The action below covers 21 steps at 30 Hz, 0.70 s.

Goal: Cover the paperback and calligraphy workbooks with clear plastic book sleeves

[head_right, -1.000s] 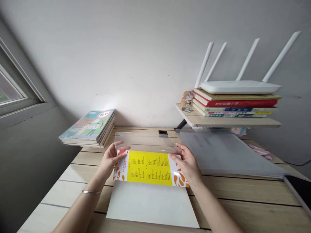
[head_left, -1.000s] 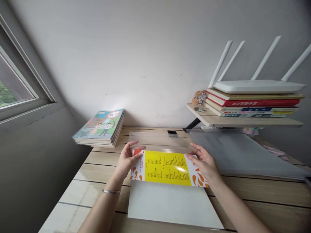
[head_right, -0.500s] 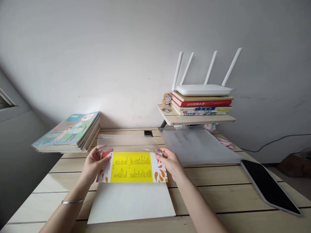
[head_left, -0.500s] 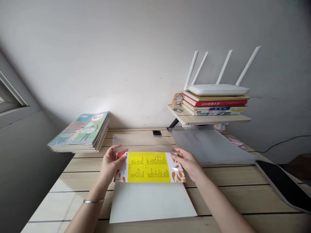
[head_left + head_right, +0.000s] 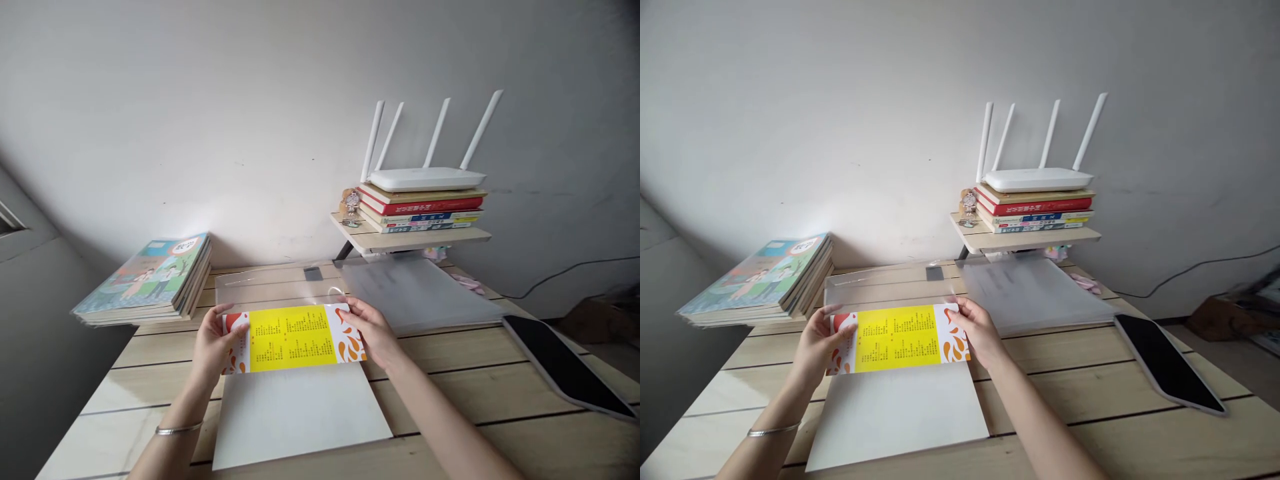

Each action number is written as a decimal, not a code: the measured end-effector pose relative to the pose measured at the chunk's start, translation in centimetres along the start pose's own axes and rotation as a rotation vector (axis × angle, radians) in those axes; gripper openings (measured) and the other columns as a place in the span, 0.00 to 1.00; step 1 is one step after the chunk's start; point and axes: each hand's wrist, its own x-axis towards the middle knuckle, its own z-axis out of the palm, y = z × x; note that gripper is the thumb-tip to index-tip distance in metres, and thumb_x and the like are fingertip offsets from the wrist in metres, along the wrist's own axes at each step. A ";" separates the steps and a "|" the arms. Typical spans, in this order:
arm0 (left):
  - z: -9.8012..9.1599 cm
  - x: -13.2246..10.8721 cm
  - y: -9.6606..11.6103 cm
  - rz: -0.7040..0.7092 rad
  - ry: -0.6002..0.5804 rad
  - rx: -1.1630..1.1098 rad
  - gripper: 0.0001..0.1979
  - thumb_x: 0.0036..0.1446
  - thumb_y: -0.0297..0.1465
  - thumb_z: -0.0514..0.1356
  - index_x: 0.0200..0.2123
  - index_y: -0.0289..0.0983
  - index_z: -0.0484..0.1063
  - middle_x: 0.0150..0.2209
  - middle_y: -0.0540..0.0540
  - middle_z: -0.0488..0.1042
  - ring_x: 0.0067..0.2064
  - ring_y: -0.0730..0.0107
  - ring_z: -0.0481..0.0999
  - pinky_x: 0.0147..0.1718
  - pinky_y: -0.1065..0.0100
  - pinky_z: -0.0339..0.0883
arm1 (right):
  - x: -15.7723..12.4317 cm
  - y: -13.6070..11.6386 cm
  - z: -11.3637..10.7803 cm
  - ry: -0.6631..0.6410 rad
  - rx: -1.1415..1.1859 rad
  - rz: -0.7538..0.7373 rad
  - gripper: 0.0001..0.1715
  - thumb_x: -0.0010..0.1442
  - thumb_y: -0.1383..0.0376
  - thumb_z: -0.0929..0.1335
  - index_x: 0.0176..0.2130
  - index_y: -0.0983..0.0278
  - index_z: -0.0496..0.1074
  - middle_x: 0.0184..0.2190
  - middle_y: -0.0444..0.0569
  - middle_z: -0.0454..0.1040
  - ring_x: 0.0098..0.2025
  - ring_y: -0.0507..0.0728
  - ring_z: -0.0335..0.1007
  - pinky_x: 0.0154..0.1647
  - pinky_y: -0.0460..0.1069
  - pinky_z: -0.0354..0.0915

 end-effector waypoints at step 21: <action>0.0 -0.3 0.2 -0.033 -0.019 -0.003 0.31 0.36 0.34 0.71 0.45 0.39 0.62 0.28 0.51 0.74 0.27 0.66 0.76 0.26 0.66 0.72 | 0.8 0.1 -0.5 0.111 0.059 0.074 0.17 0.36 0.63 0.77 0.29 0.63 0.73 0.24 0.45 0.77 0.25 0.54 0.72 0.26 0.47 0.68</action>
